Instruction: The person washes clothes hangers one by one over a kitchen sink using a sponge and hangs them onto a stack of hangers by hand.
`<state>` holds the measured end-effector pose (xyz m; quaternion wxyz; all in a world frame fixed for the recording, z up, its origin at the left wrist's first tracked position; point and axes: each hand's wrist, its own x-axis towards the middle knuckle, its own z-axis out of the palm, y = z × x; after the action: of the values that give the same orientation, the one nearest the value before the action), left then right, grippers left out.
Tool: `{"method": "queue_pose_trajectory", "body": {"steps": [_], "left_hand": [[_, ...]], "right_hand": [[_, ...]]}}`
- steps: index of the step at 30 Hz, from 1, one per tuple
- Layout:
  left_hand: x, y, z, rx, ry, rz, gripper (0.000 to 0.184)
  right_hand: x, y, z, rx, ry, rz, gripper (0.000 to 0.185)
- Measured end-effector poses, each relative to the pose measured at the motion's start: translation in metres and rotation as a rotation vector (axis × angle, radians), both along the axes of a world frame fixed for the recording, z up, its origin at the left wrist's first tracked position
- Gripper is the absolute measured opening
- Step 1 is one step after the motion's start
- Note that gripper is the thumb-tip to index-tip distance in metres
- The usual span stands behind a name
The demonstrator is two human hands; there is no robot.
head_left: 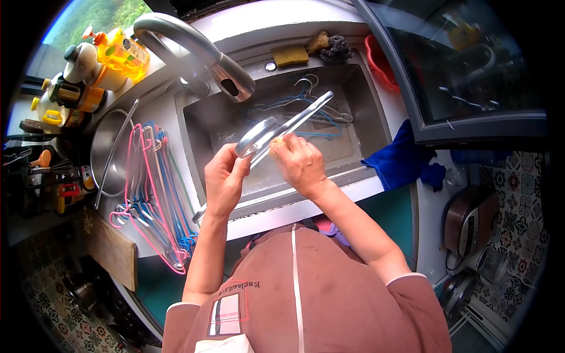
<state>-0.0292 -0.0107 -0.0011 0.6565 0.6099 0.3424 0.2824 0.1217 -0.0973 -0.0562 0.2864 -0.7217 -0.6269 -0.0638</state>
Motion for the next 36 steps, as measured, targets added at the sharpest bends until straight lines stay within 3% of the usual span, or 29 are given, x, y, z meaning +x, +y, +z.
{"method": "queue_pose_trajectory", "body": {"steps": [9,13,14,17,21,22,25,27,29,31,33,35,36], "left_hand": [[0.038,0.002,-0.015,0.021,-0.072,-0.016,0.011],[0.052,0.002,-0.016,-0.022,-0.107,-0.028,0.011],[0.055,0.001,-0.013,-0.058,-0.123,-0.024,0.012],[0.065,-0.001,-0.010,-0.098,-0.199,-0.043,0.013],[0.075,0.000,-0.002,-0.083,-0.290,-0.062,0.014],[0.075,0.003,-0.001,-0.053,-0.293,-0.063,0.014],[0.069,0.014,0.000,-0.020,-0.304,-0.049,0.015],[0.062,0.017,0.013,-0.060,-0.353,-0.046,0.015],[0.051,0.023,0.016,-0.076,-0.429,-0.086,0.015],[0.040,0.027,0.017,-0.132,-0.506,-0.089,0.013],[0.029,0.019,0.028,-0.106,-0.489,-0.003,0.014],[0.007,0.019,0.027,-0.067,-0.441,0.004,0.013],[-0.002,0.012,0.034,-0.094,-0.378,0.084,0.012]], "right_hand": [[-0.039,0.003,-0.018,-0.260,0.138,0.164,0.004],[-0.049,0.003,-0.004,-0.361,0.380,0.218,0.007],[-0.053,0.004,-0.006,-0.412,0.603,0.202,0.007],[-0.065,-0.003,-0.013,-0.393,0.677,0.376,0.007],[-0.067,-0.006,-0.031,-0.236,0.636,0.386,0.005],[-0.061,-0.005,-0.039,-0.173,0.492,0.432,0.005],[-0.019,-0.015,-0.018,-0.429,0.292,0.383,0.006],[0.006,-0.025,-0.020,-0.360,0.318,0.327,0.013],[0.027,-0.030,-0.011,-0.269,0.611,0.243,0.015],[0.053,-0.040,-0.059,-0.393,0.277,-0.022,0.018],[0.072,-0.052,-0.081,-0.260,0.060,-0.095,0.023],[0.066,-0.053,-0.046,-0.268,0.387,-0.181,0.024],[0.063,-0.053,-0.036,-0.274,0.386,-0.167,0.024]]}}
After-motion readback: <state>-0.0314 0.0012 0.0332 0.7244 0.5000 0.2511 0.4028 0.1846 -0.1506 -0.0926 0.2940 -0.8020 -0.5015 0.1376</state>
